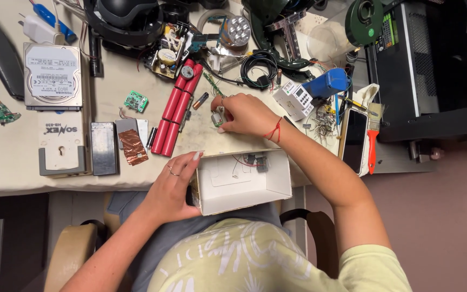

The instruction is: The person places electronic components, including a circuit board and a module, into a small white box and handles a hard drive at a desk.

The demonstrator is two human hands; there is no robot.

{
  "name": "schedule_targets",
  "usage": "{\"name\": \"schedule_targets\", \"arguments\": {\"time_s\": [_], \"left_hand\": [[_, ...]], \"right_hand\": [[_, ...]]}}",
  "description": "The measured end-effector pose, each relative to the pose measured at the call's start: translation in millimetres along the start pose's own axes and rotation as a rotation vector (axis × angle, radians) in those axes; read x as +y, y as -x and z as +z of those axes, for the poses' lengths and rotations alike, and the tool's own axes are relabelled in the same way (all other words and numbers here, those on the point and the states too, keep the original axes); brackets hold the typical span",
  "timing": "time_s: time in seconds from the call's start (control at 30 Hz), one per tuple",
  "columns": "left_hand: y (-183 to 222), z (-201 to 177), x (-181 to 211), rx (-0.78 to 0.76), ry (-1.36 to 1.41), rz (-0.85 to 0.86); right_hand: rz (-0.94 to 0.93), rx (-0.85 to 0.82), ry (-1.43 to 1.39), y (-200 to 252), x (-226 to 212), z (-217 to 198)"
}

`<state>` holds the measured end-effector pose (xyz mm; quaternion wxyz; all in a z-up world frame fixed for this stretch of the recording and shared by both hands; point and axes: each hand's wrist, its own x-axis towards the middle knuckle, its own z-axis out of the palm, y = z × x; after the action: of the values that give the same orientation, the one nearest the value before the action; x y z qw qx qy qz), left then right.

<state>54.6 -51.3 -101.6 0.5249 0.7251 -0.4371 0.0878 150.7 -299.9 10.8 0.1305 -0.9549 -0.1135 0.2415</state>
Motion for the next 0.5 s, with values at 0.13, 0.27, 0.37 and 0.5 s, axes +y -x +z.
{"name": "schedule_targets", "arguments": {"time_s": [0.13, 0.27, 0.37, 0.5], "left_hand": [[-0.7, -0.7, 0.8, -0.007, 0.01, -0.005], [-1.9, -1.4, 1.6, -0.012, 0.007, -0.002], [-2.4, -1.9, 2.5, -0.019, 0.006, -0.004], [-3.4, -2.2, 2.6, -0.015, 0.003, -0.006]], "right_hand": [[0.009, -0.015, -0.011, -4.6, 6.5, 8.0], [0.002, -0.013, 0.003, -2.9, 2.7, 3.8], [-0.015, -0.003, -0.06, 0.2, 9.7, 5.2], [-0.076, 0.105, -0.231, 25.5, 6.7, -13.5]]}}
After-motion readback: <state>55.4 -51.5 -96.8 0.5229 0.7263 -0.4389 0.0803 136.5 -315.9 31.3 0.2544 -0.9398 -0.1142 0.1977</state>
